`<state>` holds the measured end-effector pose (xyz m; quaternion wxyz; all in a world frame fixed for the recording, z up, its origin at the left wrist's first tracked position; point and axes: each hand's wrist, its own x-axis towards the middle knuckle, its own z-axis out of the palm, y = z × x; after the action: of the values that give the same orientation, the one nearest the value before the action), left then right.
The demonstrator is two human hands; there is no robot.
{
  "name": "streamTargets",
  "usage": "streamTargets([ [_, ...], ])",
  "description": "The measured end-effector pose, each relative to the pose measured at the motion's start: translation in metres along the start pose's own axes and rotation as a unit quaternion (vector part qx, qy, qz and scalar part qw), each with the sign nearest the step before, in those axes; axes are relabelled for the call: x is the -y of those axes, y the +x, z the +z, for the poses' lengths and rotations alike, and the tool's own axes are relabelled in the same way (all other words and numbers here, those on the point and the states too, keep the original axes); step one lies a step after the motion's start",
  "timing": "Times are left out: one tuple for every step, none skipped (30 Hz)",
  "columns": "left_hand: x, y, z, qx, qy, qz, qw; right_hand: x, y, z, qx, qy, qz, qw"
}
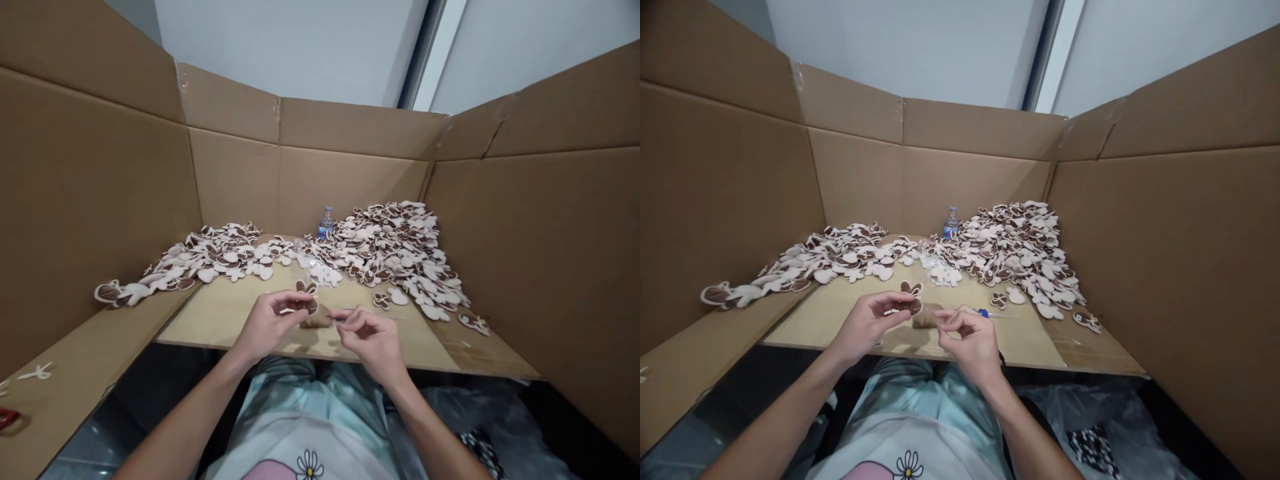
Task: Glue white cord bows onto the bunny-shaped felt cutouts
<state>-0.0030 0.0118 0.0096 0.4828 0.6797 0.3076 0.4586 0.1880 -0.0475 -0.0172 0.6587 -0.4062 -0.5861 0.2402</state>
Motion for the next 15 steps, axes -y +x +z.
streamTargets([
  [-0.001,-0.001,0.001,0.001,0.003,-0.001,1.000,0.000,0.000,-0.002,-0.002,-0.002,0.000,1.000],
  [-0.002,-0.001,0.001,0.003,0.005,-0.001,1.000,0.000,0.001,-0.003,-0.002,-0.004,-0.001,1.000],
  [-0.003,-0.002,0.002,0.005,0.007,0.000,1.000,0.000,0.001,-0.005,0.000,-0.006,-0.003,1.000],
  [-0.005,-0.003,0.002,0.007,0.007,0.002,1.000,0.000,0.002,-0.007,0.004,-0.008,-0.005,1.000],
  [-0.006,-0.004,0.003,0.009,0.007,0.006,1.000,0.000,0.002,-0.008,0.013,-0.012,-0.007,1.000],
  [-0.008,-0.005,0.003,0.010,0.006,0.011,1.000,0.001,0.002,-0.010,0.022,-0.020,-0.011,0.999],
  [-0.009,-0.006,0.003,0.011,0.005,0.017,1.000,0.002,0.002,-0.011,0.032,-0.031,-0.015,0.999],
  [-0.010,-0.007,0.004,0.012,0.003,0.025,1.000,0.003,0.002,-0.012,0.037,-0.045,-0.019,0.998],
  [-0.011,-0.009,0.004,0.012,0.003,0.034,0.999,0.005,0.002,-0.013,0.038,-0.059,-0.024,0.997],
  [-0.012,-0.010,0.005,0.013,0.003,0.042,0.999,0.007,0.002,-0.014,0.033,-0.070,-0.027,0.997],
  [-0.013,-0.011,0.006,0.014,0.005,0.050,0.999,0.009,0.001,-0.014,0.025,-0.077,-0.030,0.996],
  [-0.013,-0.013,0.007,0.014,0.008,0.057,0.998,0.011,0.000,-0.015,0.017,-0.081,-0.035,0.996],
  [-0.014,-0.014,0.008,0.016,0.013,0.063,0.998,0.013,0.000,-0.015,0.011,-0.083,-0.043,0.996],
  [-0.015,-0.015,0.010,0.016,0.017,0.067,0.997,0.015,-0.001,-0.016,0.010,-0.084,-0.055,0.995],
  [-0.016,-0.016,0.011,0.015,0.022,0.071,0.997,0.016,-0.002,-0.016,0.012,-0.087,-0.073,0.993],
])
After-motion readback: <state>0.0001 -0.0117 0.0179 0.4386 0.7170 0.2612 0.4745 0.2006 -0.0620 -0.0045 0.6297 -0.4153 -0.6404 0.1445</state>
